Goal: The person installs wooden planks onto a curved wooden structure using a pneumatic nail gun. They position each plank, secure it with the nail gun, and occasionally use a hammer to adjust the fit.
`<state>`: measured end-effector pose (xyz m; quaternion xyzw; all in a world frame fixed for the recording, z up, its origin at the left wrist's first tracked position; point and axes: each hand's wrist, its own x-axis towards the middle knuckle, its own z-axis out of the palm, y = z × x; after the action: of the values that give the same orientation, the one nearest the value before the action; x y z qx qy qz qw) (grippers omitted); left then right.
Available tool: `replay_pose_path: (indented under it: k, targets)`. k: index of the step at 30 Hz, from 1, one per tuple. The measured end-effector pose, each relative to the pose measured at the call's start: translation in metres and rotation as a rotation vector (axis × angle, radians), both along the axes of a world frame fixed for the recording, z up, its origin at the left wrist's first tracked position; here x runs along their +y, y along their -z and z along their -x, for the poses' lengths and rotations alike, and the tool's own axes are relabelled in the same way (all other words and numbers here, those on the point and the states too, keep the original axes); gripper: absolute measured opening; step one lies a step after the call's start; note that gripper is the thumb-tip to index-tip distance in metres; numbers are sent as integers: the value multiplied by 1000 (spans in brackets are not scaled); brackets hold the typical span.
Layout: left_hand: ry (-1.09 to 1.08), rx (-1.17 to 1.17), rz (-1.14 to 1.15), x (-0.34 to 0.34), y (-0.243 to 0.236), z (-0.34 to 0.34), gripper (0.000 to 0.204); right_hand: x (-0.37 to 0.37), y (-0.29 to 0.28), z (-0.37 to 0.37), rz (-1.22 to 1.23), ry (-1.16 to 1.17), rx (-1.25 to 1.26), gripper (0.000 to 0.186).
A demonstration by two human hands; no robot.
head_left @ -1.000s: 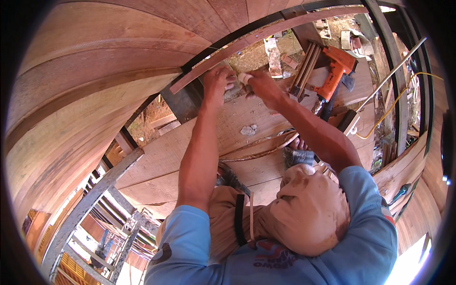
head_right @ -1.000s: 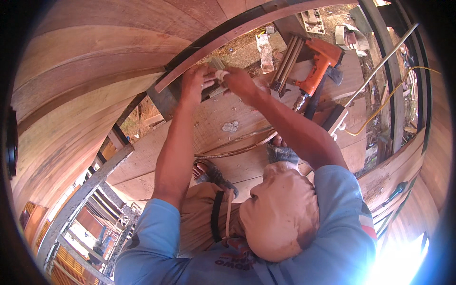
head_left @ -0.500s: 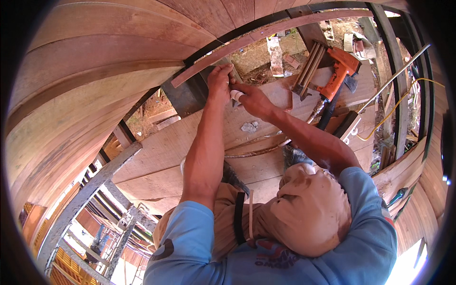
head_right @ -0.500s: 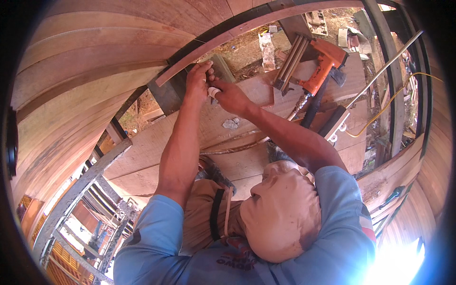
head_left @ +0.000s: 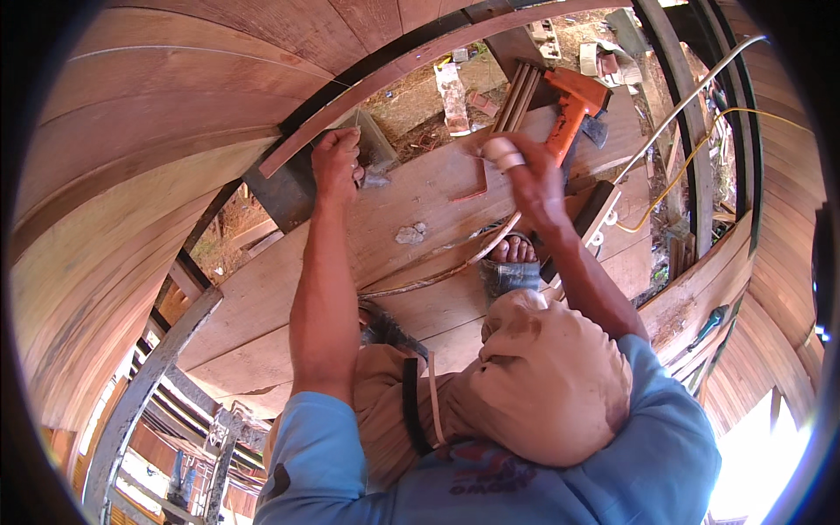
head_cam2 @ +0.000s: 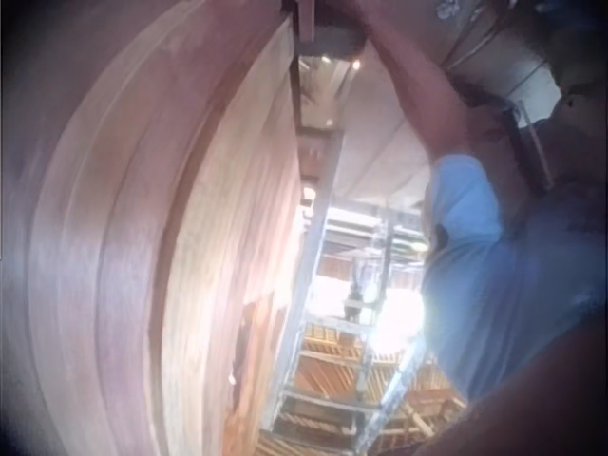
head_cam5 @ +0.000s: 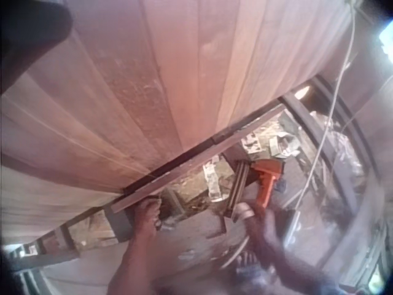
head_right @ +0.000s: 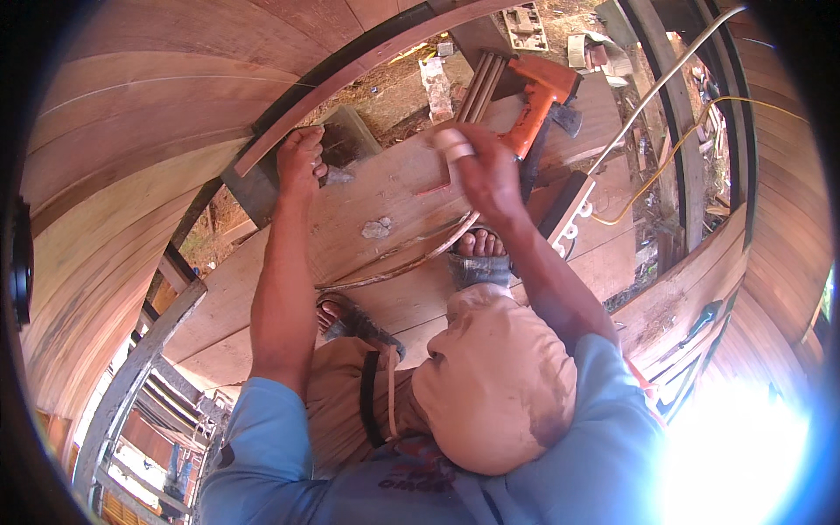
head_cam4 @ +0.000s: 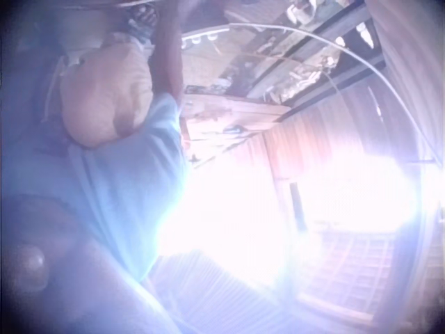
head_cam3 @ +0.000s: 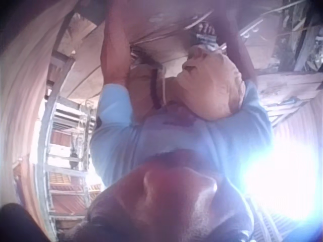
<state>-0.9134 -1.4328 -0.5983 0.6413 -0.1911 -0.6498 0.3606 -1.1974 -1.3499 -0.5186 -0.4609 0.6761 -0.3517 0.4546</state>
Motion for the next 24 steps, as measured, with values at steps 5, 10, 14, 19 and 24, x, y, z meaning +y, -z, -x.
replay_pose_path:
  k: [5,10,14,19,24]
  targets:
    - [163,-311,96,-12,2,-14,18,46,32,85,86,442,221,35]
    - [302,-875,363,-20,6,-40,19,79,64,101,-181,354,315,57]
    - [320,-920,493,-20,23,-74,20,74,54,78,-235,306,305,68]
    - [371,-969,379,-18,4,-76,22,75,65,85,-234,241,562,79]
    - [373,-979,368,-22,2,-86,22,72,70,86,-207,147,717,86]
